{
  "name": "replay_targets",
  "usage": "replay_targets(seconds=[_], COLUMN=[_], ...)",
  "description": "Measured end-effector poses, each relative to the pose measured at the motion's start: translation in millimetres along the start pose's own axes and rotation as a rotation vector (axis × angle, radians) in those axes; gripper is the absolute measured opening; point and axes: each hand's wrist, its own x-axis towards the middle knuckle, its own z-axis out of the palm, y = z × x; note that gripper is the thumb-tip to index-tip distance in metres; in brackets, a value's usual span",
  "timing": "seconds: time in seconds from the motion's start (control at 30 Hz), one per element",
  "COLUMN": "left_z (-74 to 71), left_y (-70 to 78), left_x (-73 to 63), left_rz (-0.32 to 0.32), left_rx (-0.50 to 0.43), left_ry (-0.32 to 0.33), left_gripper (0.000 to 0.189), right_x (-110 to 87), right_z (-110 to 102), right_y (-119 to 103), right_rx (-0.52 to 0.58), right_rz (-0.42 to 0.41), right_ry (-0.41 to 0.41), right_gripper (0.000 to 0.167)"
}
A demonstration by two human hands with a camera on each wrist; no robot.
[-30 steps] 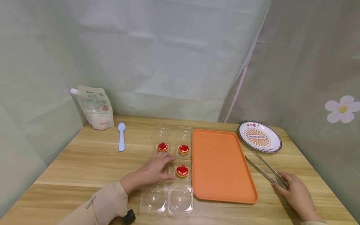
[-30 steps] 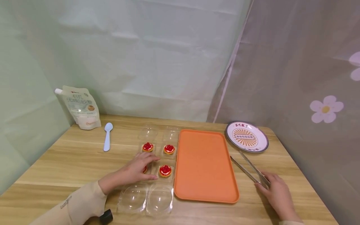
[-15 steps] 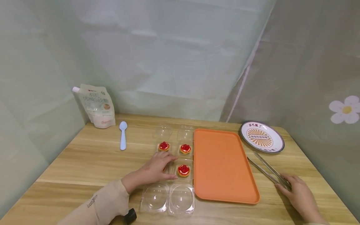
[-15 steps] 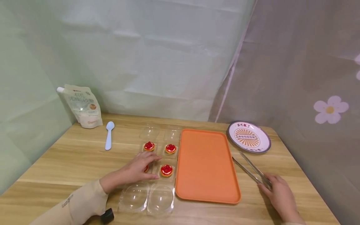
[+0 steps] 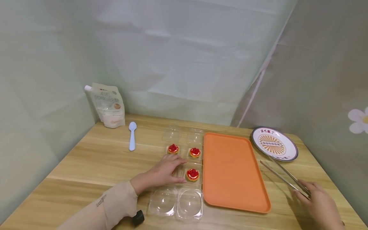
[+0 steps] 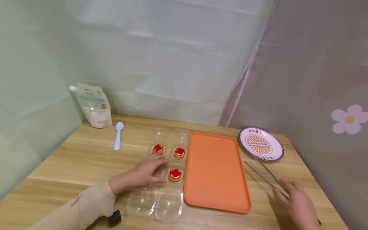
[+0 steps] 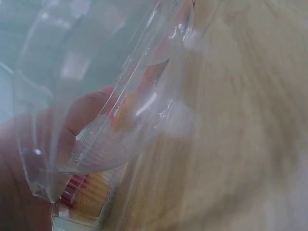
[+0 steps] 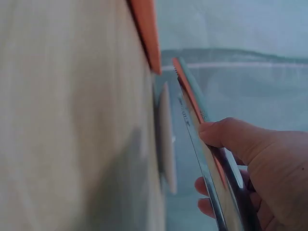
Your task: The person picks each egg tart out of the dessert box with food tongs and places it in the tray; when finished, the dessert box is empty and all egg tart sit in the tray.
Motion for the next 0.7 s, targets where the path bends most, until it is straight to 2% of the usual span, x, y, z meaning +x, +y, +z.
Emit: replay_targets(seconds=[0.37,0.7], left_z=[-0.2,0.2], left_y=[1.9,1.7], left_x=[0.9,1.0], left_rz=[0.007,0.008], left_rx=[0.013,0.012], left_ry=[0.006,0.003], left_gripper=[0.069,0.069], right_x=[13.8,31.5], right_z=[-24,-44], right_y=[-27,-61], right_rx=[0.073,0.110], right_rz=[-0.105,-0.282], right_ry=[0.056,0.118], right_gripper=[0.039,0.042])
